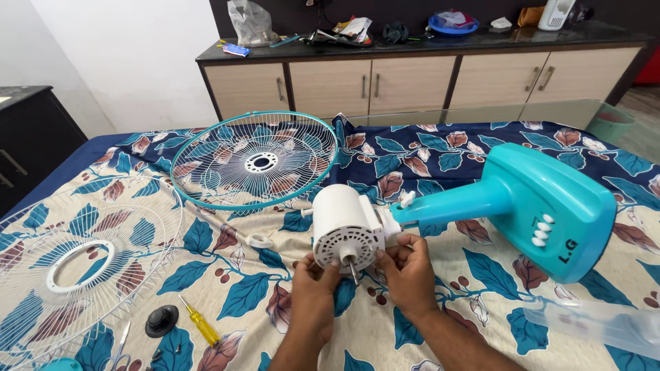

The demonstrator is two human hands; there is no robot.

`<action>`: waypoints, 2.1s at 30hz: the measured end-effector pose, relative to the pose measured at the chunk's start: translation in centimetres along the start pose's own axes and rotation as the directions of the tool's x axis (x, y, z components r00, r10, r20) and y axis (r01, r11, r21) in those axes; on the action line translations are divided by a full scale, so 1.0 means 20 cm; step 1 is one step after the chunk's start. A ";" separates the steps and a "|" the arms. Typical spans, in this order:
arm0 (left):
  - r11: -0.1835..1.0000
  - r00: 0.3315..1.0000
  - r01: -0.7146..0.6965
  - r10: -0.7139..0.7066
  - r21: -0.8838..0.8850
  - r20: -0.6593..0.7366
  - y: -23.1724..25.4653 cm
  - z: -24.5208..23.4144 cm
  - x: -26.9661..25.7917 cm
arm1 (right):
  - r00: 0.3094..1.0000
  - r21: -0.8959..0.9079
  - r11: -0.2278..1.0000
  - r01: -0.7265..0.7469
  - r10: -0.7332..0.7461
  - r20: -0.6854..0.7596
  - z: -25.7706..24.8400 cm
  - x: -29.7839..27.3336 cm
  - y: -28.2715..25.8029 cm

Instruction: The person disassembles a teal and white LG desk fan on a floral tablecloth. Using a yellow screwdriver, they remove screws from the motor housing and base, then detach the rear motor cover and base plate, leaving the components separated on the table.

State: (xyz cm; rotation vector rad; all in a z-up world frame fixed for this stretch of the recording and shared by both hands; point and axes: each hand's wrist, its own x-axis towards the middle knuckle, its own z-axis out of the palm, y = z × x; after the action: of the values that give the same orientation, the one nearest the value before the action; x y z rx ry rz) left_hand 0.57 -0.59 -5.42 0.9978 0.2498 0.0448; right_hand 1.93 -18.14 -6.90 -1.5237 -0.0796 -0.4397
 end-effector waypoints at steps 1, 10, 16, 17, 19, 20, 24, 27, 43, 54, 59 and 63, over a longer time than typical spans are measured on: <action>0.996 0.996 0.088 -0.088 -0.002 -0.011 -0.02 0.01 0.00 | 1.000 0.009 1.000 0.000 0.000 0.000 -0.01 0.00 0.01; 0.996 0.995 -0.092 0.092 0.010 0.050 -0.05 -0.03 0.00 | 0.995 0.109 0.990 -0.095 0.091 0.041 0.00 0.01 -0.02; 0.992 0.991 -0.117 0.113 0.055 0.066 -0.03 -0.03 -0.03 | 0.791 0.415 0.686 -0.598 0.589 0.166 0.05 -0.02 -0.07; 0.991 0.988 -0.132 0.129 0.033 0.081 -0.03 -0.03 -0.03 | 0.767 0.457 0.632 -0.625 0.606 0.210 0.07 -0.02 -0.06; 0.986 0.979 -0.164 0.164 -0.008 0.118 -0.03 -0.03 -0.04 | 0.752 0.492 0.589 -0.641 0.610 0.250 0.09 -0.03 -0.04; 0.985 0.976 -0.171 0.173 -0.023 0.134 -0.03 -0.03 -0.05 | 0.761 0.486 0.603 -0.633 0.600 0.248 0.12 -0.04 -0.03; 0.980 0.968 -0.198 0.197 -0.010 0.153 -0.01 -0.02 -0.07 | 0.778 0.473 0.645 -0.600 0.609 0.156 0.17 -0.07 -0.01; 0.973 0.968 -0.220 0.209 0.068 0.138 0.01 -0.01 -0.10 | 0.804 0.512 0.661 -0.548 0.585 0.106 0.21 -0.09 -0.01; 0.945 0.945 -0.325 0.324 0.020 0.052 -0.04 0.00 -0.07 | 0.862 0.470 0.747 -0.470 0.504 0.060 0.20 -0.12 -0.10; 0.945 0.949 -0.315 0.313 0.091 0.033 -0.03 0.01 -0.09 | 0.978 0.178 0.962 -0.207 0.200 0.055 0.12 -0.12 -0.17; 0.927 0.937 -0.349 0.349 0.137 0.025 -0.05 0.02 -0.08 | 0.990 0.141 0.986 -0.091 0.105 -0.092 0.18 -0.18 -0.12; 0.918 0.935 -0.351 0.353 0.186 0.024 -0.04 0.02 -0.09 | 0.982 0.200 0.971 -0.127 0.151 -0.111 0.17 -0.18 -0.10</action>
State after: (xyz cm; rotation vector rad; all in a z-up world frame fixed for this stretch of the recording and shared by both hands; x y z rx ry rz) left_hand -1.13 -1.60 -5.63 1.2220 0.0801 0.3613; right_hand -1.26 -13.96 -6.03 -1.2988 0.0813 -0.4021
